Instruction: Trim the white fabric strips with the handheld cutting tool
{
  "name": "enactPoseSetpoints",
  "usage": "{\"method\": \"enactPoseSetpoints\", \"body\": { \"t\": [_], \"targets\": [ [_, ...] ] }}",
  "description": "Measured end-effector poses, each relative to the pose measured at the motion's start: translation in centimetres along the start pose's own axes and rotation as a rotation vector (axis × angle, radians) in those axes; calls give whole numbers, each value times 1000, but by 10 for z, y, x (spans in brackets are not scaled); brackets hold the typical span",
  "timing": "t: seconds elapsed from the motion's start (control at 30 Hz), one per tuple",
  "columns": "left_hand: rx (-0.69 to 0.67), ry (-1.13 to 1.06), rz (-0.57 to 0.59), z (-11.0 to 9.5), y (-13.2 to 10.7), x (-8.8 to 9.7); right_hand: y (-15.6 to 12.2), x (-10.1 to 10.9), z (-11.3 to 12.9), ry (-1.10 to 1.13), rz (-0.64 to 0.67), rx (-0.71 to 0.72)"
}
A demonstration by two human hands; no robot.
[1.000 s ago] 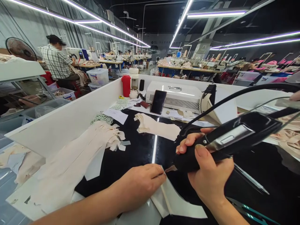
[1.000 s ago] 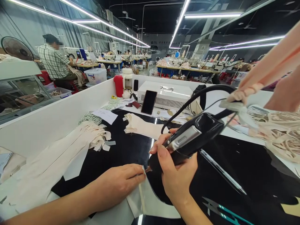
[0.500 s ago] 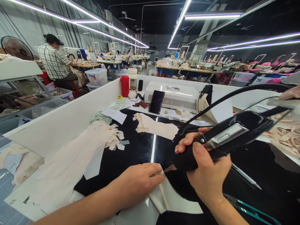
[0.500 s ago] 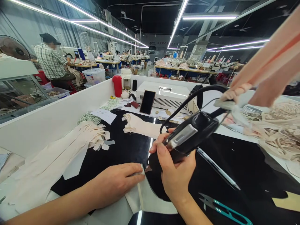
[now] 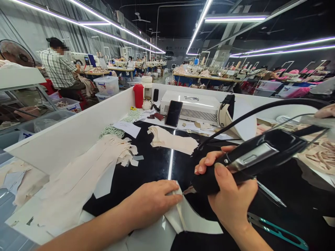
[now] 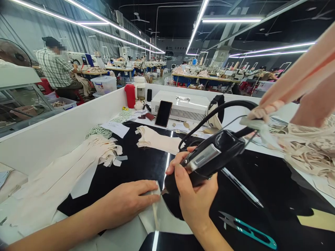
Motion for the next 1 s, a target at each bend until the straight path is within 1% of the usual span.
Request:
{"method": "enactPoseSetpoints", "body": {
  "t": [0.13, 0.3, 0.4, 0.47, 0.6, 0.73, 1.0],
  "targets": [
    [-11, -13, -6, 1, -1, 0, 1, 2, 2, -15, -4, -29],
    [-35, -5, -13, 4, -4, 0, 3, 4, 13, 9, -14, 1],
    [-78, -4, -47, 0, -2, 4, 2, 5, 16, 8, -19, -8],
    [-89, -42, -55, -4, 2, 7, 2, 5, 17, 5, -27, -13],
    [-46, -113, 14, -11, 9, 9, 1, 4, 16, 0, -27, -11],
    [-36, -74, 60, -13, 8, 5, -1, 3, 15, -3, -27, -27],
    [-29, -45, 70, -11, 4, 4, -6, 3, 16, 3, -8, -28]
  ]
}}
Point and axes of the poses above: each hand's wrist, its own y-axis towards the middle knuckle, its own x-axis out of the back of the hand, z = x × y, the point moved 5 cm from there along y, towards the middle knuckle, and after that the axes turned 9 degrees about x, right-handed, at the moved point
